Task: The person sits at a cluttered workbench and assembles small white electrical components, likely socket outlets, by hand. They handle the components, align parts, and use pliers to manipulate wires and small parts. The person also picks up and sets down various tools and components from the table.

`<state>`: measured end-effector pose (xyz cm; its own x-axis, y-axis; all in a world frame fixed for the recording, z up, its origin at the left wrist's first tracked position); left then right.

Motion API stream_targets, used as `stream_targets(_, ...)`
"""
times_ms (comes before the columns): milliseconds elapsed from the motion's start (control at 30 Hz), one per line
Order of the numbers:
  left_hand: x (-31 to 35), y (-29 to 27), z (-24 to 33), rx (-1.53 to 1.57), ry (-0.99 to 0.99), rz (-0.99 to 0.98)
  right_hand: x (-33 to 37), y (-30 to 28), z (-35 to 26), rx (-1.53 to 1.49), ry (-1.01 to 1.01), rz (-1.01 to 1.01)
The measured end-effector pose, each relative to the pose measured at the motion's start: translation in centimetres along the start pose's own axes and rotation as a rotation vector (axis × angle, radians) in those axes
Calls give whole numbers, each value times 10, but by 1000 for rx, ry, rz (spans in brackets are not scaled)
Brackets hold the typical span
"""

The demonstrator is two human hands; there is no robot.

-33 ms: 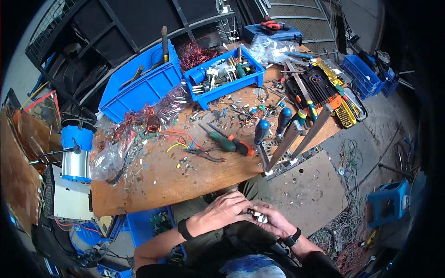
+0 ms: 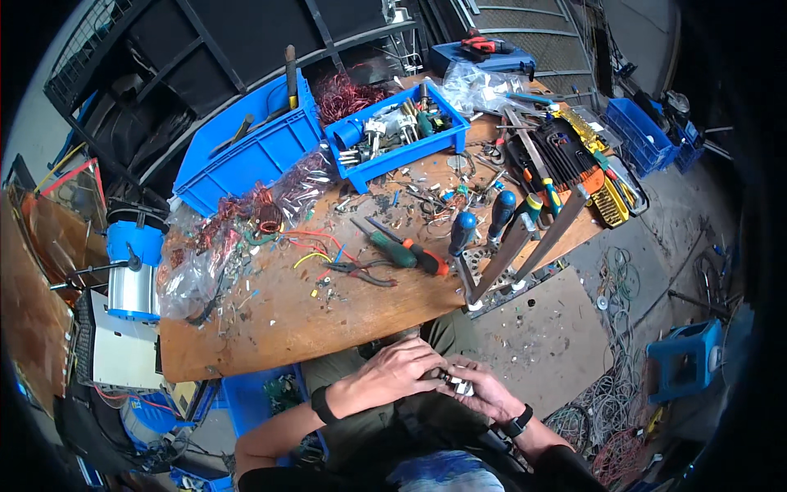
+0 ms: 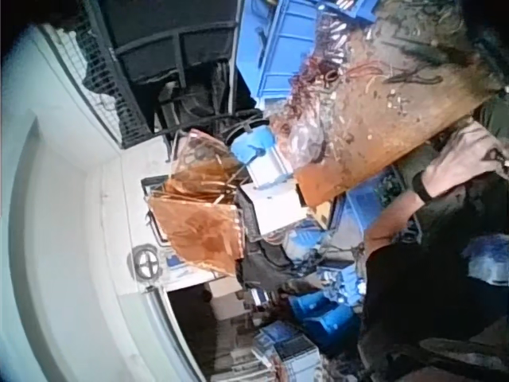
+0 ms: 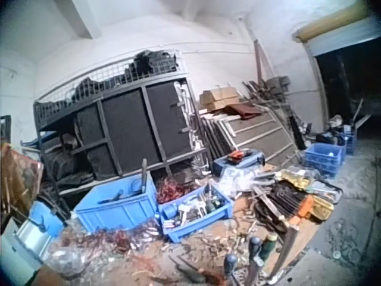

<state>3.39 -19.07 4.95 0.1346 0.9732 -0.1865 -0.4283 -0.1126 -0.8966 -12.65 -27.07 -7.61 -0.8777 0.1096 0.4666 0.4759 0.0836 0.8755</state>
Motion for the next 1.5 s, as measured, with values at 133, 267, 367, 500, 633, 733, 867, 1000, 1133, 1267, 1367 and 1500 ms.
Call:
stream_targets(133, -17, -26, -24, -126, 86, 136, 22, -15, -14, 150, -99, 38)
stream_targets(267, -77, -52, -84, -169, -148, 203, 52, -56, -30, 142, -226, 180)
stream_targets(367, -111, -39, -137, -204, -218, 217, 72, -78, -33, 83, -262, 248)
stream_targets(500, -142, -18, -175, -299, -202, 97, 97, -93, -37, 70, -340, 308)
stream_targets(633, -154, -33, -196, -262, -222, 123, 122, -99, -39, 71, -391, 378)
stream_targets(733, -141, -70, -200, 27, -376, 312, 129, -109, -37, 62, -420, 385)
stream_targets(867, -117, -95, -216, 336, -446, 479, 124, -120, -37, 38, -412, 388)
stream_targets(1000, -87, -113, -206, 556, -539, 502, 116, -121, -37, 32, -415, 369)
stream_targets(1133, -55, -125, -203, 565, -539, 593, 107, -114, -36, 53, -396, 353)
stream_targets(1267, -31, -131, -189, 531, -658, 595, 103, -119, -34, 65, -364, 335)
stream_targets(1367, -20, -129, -186, 637, -552, 693, 102, -122, -31, 72, -358, 335)
stream_targets(1500, -1, -124, -208, 449, -563, 690, 100, -124, -28, 68, -349, 318)
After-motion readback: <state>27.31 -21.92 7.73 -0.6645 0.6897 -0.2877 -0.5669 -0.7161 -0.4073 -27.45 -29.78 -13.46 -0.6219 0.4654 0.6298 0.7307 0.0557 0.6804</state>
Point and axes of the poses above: each hand's wrist, its own x-axis away from the middle knuckle, its own y-axis out of the palm, z = x × y, the point moved 4 cm from there along -x, towards the middle knuckle, and after that the axes turned 13 degrees about -x, right-handed, at the moved point
